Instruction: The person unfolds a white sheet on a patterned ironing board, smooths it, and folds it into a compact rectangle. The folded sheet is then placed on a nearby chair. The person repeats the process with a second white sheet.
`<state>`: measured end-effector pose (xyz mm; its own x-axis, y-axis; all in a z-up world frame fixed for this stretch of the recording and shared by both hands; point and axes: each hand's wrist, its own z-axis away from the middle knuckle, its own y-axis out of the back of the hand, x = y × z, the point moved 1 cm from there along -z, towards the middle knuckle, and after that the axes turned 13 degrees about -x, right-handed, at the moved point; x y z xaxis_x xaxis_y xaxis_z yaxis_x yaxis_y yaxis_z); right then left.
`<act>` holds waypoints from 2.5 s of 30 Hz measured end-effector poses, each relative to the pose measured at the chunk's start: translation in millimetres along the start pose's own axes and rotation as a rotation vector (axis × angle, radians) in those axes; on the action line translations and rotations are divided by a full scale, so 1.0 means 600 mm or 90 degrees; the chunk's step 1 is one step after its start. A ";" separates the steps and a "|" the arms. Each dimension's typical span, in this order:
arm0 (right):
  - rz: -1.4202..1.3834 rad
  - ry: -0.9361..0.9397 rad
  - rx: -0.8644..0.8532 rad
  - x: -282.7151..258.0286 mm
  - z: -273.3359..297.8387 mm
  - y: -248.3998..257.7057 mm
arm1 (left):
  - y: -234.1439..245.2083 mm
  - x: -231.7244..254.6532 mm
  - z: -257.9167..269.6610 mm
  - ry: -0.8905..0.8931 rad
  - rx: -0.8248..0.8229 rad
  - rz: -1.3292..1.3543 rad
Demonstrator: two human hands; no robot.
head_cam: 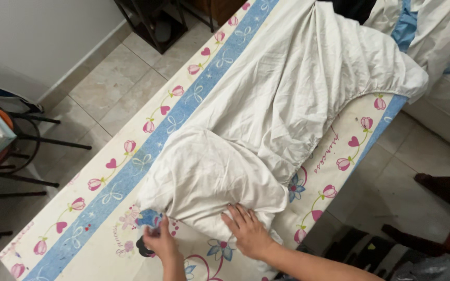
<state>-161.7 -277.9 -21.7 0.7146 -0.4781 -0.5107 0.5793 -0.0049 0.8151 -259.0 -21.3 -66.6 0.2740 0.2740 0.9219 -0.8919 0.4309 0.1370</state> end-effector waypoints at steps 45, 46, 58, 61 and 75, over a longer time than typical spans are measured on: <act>-0.364 0.064 0.133 0.752 0.005 0.382 | -0.619 0.029 0.364 -0.260 0.001 -0.348; -0.383 0.081 0.207 0.765 0.005 0.386 | -0.620 0.016 0.361 -0.308 0.009 -0.343; -0.002 0.112 0.204 0.740 0.051 0.486 | -0.599 0.061 0.376 -0.419 -0.129 -0.496; -0.030 0.236 0.198 0.719 -0.010 0.508 | -0.613 0.071 0.367 -0.496 -0.112 -0.554; -0.013 0.279 0.011 0.743 -0.518 0.552 | -0.857 0.155 0.281 -0.526 -0.209 -0.575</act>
<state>470.5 -219.8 -64.4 0.8041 -0.0600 -0.5915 0.5911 -0.0263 0.8062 164.4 -362.3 9.6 0.3252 -0.7938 0.5139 -0.3413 0.4083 0.8467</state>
